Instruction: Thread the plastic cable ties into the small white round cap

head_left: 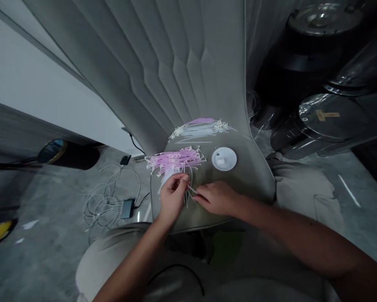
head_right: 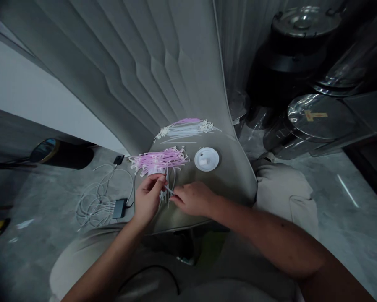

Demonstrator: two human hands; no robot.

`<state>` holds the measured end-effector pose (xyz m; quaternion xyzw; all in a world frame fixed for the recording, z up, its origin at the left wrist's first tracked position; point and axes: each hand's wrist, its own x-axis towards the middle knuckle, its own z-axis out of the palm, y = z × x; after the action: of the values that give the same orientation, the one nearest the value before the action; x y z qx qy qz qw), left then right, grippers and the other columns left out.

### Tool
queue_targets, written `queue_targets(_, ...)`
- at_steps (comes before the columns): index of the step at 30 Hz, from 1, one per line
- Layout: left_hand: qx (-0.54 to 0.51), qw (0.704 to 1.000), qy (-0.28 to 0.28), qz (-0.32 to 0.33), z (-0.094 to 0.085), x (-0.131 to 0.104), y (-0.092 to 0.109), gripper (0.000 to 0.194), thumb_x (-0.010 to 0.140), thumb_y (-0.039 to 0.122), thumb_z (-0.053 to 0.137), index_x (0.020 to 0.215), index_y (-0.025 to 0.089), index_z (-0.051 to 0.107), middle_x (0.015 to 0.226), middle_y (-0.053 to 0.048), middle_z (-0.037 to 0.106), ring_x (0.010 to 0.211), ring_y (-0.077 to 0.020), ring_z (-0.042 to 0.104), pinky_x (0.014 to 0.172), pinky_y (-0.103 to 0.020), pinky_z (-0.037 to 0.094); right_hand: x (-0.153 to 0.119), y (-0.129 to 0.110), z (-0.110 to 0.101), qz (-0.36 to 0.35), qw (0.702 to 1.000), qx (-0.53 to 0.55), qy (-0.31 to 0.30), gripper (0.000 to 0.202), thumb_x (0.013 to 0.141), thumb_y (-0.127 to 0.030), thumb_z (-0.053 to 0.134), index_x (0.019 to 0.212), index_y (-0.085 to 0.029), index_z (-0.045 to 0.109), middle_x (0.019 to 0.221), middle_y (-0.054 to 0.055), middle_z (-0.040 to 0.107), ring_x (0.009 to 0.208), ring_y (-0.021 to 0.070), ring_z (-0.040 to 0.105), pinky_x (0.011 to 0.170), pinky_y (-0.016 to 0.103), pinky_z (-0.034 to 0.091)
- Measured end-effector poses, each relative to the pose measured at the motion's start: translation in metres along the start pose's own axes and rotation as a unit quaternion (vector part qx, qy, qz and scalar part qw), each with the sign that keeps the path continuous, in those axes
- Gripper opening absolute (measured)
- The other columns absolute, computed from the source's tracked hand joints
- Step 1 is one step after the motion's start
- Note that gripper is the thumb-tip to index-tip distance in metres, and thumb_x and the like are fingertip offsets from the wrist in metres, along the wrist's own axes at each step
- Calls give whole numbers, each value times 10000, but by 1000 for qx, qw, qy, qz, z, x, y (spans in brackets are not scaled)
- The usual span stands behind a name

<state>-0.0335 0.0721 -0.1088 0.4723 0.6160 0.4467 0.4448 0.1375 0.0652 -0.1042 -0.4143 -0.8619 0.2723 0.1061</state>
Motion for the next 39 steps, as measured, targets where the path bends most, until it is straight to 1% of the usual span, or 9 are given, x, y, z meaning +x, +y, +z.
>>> queue_targets(5,45,999,5,-2,6,8,-8,300,796,405,645,954,150,663,642,24,544,575,-101,481,558,-207,402,2,-2,5,-10,999,-7,-31,407,989,-409,338,952,-135,637,854,117,727,735,211,677,595,298,338)
queue_targets(12,88,996,0,16,5,8,-17,262,839,385,596,967,171,674,741,-8,604,660,-125,524,622,-224,425,1,-2,-2,6,1000,13,-17,387,989,-403,340,935,-147,625,850,103,722,720,193,657,605,291,350)
queue_targets(19,58,998,-40,4,10,-3,-20,232,845,376,599,943,185,688,702,16,576,635,-108,484,606,-214,408,-10,-17,14,-54,997,21,-48,357,982,-381,354,923,-142,613,812,87,707,673,190,636,545,295,305)
queue_targets(23,21,998,-45,-44,8,-9,-16,233,831,379,615,933,179,680,621,40,501,543,-90,407,522,-214,348,-14,-21,17,-72,996,17,-42,342,980,-375,361,935,-145,610,812,81,707,673,182,631,540,296,296)
queue_targets(26,-49,996,-32,-73,6,-10,-14,228,807,367,639,927,174,665,575,57,441,509,-82,377,483,-208,314,-14,-22,15,-63,997,7,-46,345,980,-379,364,932,-143,612,818,84,712,694,185,645,554,298,308)
queue_targets(30,-167,977,-16,-129,4,-9,-13,249,755,330,685,926,151,653,544,78,374,473,-62,330,450,-192,275,-12,-21,18,-48,997,-8,-52,352,979,-379,367,906,-147,621,823,81,723,709,198,669,557,306,315)
queue_targets(32,-192,970,-16,-151,3,-9,-12,279,731,317,709,935,135,657,550,79,371,471,-52,316,442,-186,259,-11,-20,23,-50,997,-17,-49,348,979,-364,364,904,-146,626,828,81,728,717,203,679,559,308,322)
queue_targets(37,-225,960,-20,-163,-4,-12,-10,275,714,275,732,934,127,659,546,78,371,469,-43,321,438,-175,260,-7,-20,36,-52,996,-35,-68,355,975,-370,366,898,-145,630,828,88,731,729,221,691,564,307,353)
queue_targets(39,-254,946,-38,-197,-8,-13,-8,252,729,252,720,937,127,649,532,85,336,458,-40,301,428,-169,252,-7,-23,38,-55,995,-39,-71,350,972,-370,369,908,-143,628,833,91,730,731,224,692,564,308,366)
